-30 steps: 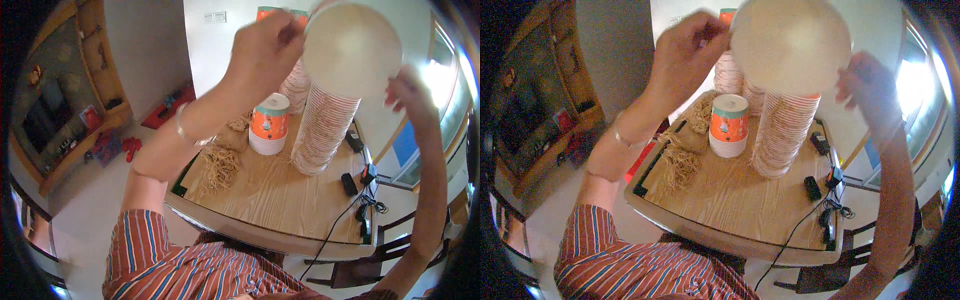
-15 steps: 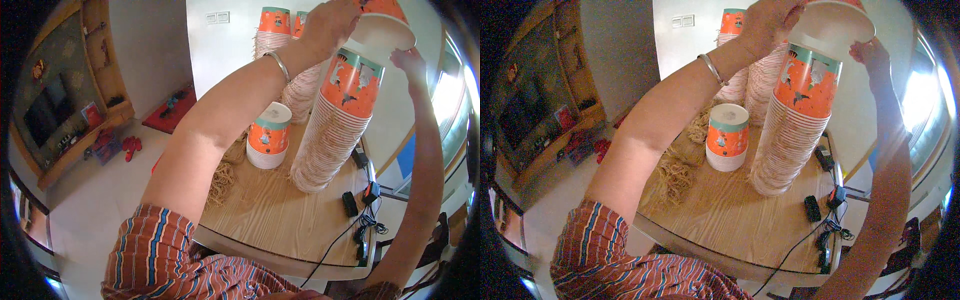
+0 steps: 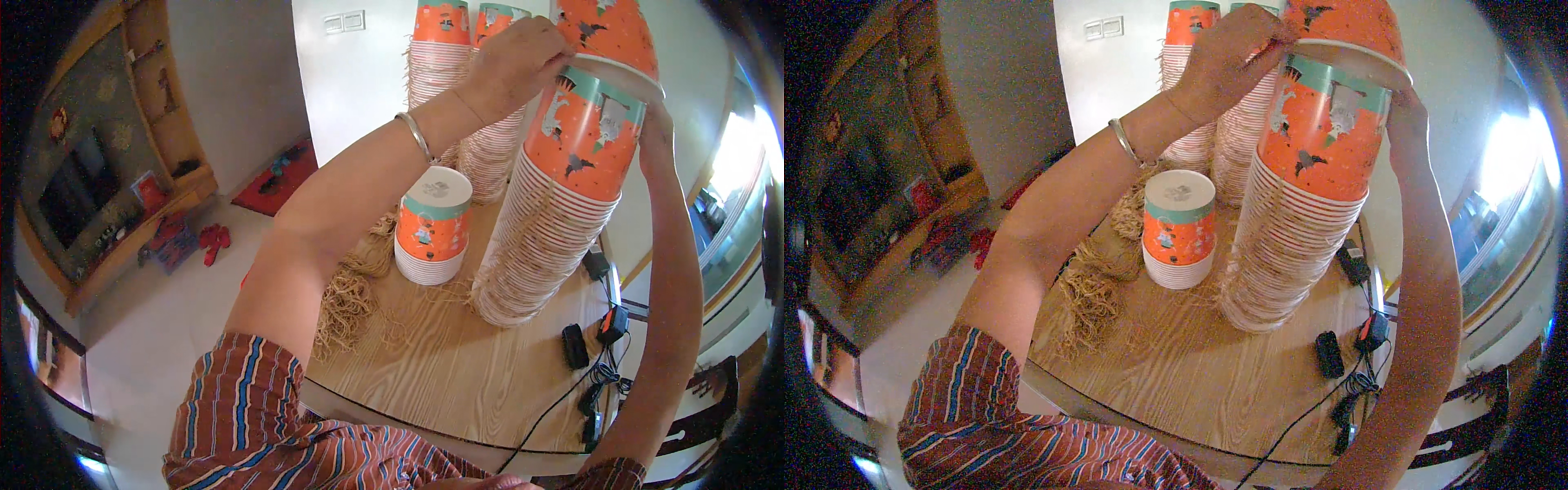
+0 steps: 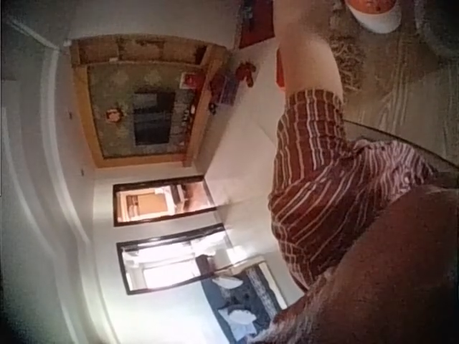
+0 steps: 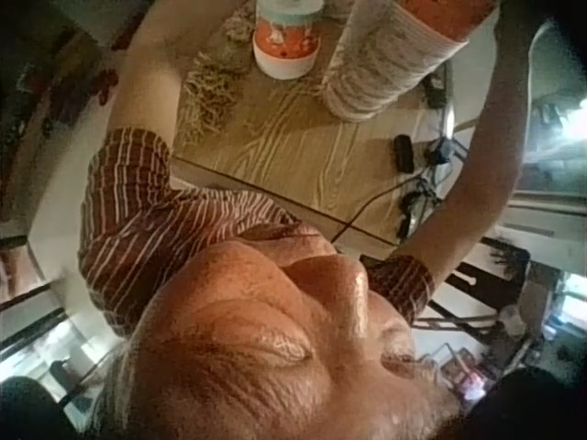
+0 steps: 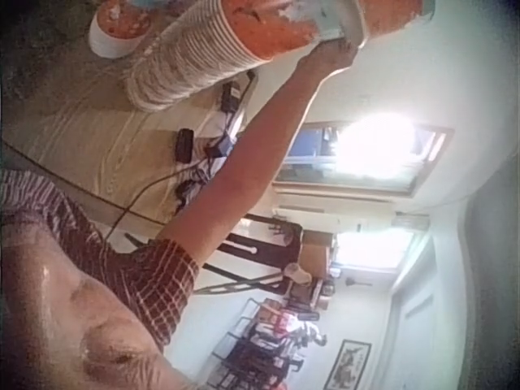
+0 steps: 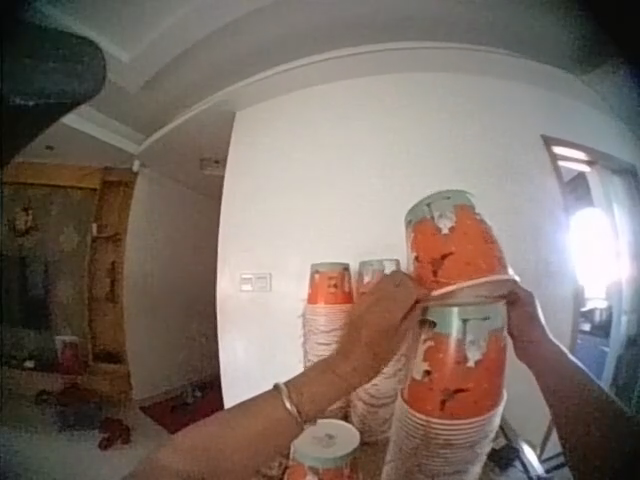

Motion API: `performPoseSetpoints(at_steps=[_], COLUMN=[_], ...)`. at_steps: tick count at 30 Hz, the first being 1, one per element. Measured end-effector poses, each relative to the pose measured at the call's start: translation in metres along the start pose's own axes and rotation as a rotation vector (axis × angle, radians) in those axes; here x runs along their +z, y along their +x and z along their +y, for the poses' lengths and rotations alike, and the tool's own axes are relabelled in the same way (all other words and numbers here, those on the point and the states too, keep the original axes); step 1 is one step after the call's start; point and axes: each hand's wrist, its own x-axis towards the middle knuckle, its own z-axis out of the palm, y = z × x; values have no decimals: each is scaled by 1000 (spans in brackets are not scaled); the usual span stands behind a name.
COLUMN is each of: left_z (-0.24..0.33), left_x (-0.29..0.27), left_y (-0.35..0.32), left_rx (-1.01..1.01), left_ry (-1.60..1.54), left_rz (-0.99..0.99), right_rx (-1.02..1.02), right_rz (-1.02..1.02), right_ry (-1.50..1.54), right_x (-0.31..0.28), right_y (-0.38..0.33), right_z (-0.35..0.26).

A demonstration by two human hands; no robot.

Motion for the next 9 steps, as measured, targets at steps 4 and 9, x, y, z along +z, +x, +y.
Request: performPoseSetpoints(at_steps=[4,9], left_z=[4,13], left_x=[-10,-13], left_y=[-10,-25], left_rx=[113,155], left_ry=[-31,-67], left_rz=[-85,-127], right_rx=[30,136], right_rz=[33,-29], right_ry=[-4,-28], right_x=[5,4], right_y=[-17,-30], right_z=[-2,0])
